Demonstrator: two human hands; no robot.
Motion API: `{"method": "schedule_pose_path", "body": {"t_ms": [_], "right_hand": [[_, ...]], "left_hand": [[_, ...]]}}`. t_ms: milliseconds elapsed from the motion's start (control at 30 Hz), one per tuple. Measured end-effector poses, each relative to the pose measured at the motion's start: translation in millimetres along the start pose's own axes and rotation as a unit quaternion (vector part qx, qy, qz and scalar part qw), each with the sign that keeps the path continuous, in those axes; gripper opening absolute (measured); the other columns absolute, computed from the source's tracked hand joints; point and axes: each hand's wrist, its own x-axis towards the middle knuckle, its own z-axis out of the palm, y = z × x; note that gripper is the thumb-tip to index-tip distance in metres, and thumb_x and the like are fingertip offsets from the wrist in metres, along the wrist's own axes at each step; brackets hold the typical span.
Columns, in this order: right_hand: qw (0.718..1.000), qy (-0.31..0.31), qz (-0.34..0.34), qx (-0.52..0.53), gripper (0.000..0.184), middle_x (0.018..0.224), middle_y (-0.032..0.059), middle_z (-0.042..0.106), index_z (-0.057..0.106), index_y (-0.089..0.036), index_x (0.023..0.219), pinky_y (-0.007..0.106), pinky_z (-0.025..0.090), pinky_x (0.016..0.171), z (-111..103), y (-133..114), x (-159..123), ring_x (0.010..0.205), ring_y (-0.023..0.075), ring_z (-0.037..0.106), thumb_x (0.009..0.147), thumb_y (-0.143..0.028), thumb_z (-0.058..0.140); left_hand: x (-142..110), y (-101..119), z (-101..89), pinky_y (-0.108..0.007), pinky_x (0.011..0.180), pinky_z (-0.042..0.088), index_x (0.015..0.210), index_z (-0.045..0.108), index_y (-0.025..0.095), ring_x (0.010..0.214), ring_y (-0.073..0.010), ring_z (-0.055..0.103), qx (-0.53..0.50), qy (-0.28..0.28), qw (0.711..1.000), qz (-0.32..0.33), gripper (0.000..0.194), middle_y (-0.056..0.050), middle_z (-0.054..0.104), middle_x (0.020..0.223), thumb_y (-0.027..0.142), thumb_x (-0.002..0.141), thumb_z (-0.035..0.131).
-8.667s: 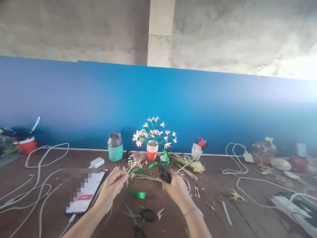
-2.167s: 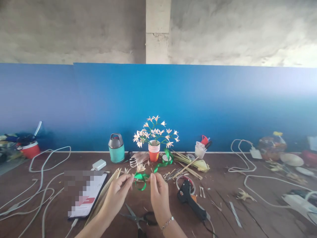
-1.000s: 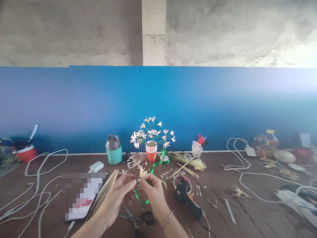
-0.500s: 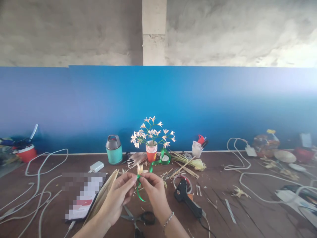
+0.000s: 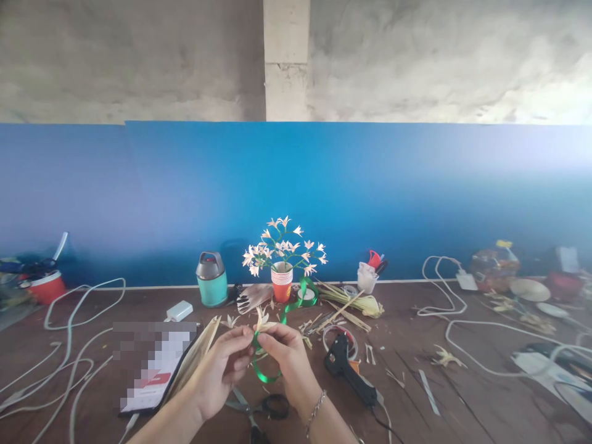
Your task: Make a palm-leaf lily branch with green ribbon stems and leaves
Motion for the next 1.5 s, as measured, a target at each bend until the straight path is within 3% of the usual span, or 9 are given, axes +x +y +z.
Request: {"method": "schedule_pose_path", "body": {"t_ms": [233,500,633,800,967,1100,1167,1267,1500], "right_hand": [[0.998,-0.045,0.017,0.037,0.015,0.061,0.0008,0.065,0.069,-0.016,0.062,0.022,0.041,0.056,-4,2,1,0.056,0.0119,0.055,0.058,-0.029,0.078],[0.998,-0.056,0.018,0.009,0.017,0.057,-0.0001,0.063,0.068,-0.015,0.063,0.020,0.039,0.051,-6,1,0,0.051,0.0094,0.051,0.060,-0.029,0.077],[1.000,-0.031,0.004,-0.005,0.017,0.060,0.0000,0.064,0.068,-0.016,0.063,0.021,0.040,0.055,-6,2,2,0.055,0.0104,0.053,0.058,-0.029,0.077],[0.999,-0.011,-0.023,-0.044,0.022,0.060,0.0002,0.063,0.068,-0.015,0.064,0.022,0.041,0.055,-6,4,5,0.055,0.0117,0.052,0.058,-0.035,0.076],[0.987,0.011,-0.080,-0.138,0.022,0.059,-0.0004,0.061,0.064,-0.015,0.060,0.022,0.041,0.056,-2,-5,5,0.058,0.0127,0.052,0.062,-0.036,0.073],[0.963,-0.010,-0.113,-0.245,0.016,0.062,0.0000,0.061,0.064,-0.015,0.066,0.022,0.040,0.054,1,-19,8,0.059,0.0132,0.052,0.068,-0.030,0.066],[0.954,-0.019,-0.115,-0.275,0.012,0.064,0.0005,0.062,0.064,-0.015,0.067,0.022,0.040,0.055,3,-26,13,0.061,0.0141,0.054,0.069,-0.027,0.065],[0.955,-0.015,-0.085,-0.283,0.011,0.061,-0.0004,0.060,0.061,-0.015,0.065,0.022,0.039,0.053,6,-35,20,0.058,0.0134,0.053,0.066,-0.025,0.066],[0.985,-0.005,0.021,-0.174,0.019,0.047,-0.0071,0.041,0.057,-0.015,0.057,0.021,0.015,0.040,15,-40,32,0.041,0.0045,0.026,0.064,-0.029,0.068]], "left_hand": [[2,3,-2.6,-0.009,0.031,0.006,0.070,0.051,0.011,0.035,0.0015,0.027,-0.122,-0.056,0.985,-0.112,0.007,0.002,0.048,0.058,0.007,0.066,0.055],[0,9,-1.8,-0.008,0.028,0.009,0.067,0.055,0.004,0.034,0.0024,0.026,-0.163,-0.088,0.964,-0.190,0.006,-0.002,0.050,0.060,0.008,0.064,0.052],[0,3,-1.8,-0.010,0.028,0.013,0.068,0.055,0.009,0.037,-0.0001,0.033,-0.121,-0.054,0.985,-0.113,0.003,0.000,0.050,0.061,0.008,0.065,0.053],[-5,1,2.2,-0.021,0.053,0.046,0.077,0.059,0.015,0.059,-0.0108,0.055,0.057,-0.026,0.995,0.071,0.009,-0.001,0.060,0.072,0.019,0.069,0.060],[-8,18,6.6,-0.023,0.056,0.041,0.072,0.067,0.013,0.060,-0.0142,0.054,0.330,0.026,0.926,0.182,0.020,-0.003,0.065,0.064,0.032,0.067,0.065],[-3,34,4.7,-0.023,0.051,0.035,0.065,0.069,0.014,0.054,-0.0141,0.051,0.419,0.027,0.886,0.198,0.024,-0.001,0.062,0.056,0.036,0.069,0.061],[1,40,3.3,-0.023,0.051,0.034,0.062,0.068,0.015,0.054,-0.0139,0.051,0.421,0.027,0.886,0.194,0.025,0.000,0.061,0.055,0.038,0.068,0.061],[7,45,2.5,-0.023,0.054,0.036,0.065,0.066,0.015,0.055,-0.0135,0.052,0.343,0.010,0.925,0.165,0.025,0.001,0.061,0.056,0.040,0.065,0.064],[14,49,-4.5,-0.023,0.058,0.039,0.067,0.062,0.014,0.060,-0.0124,0.052,0.169,0.013,0.977,0.131,0.027,-0.001,0.060,0.062,0.040,0.065,0.069]]}}
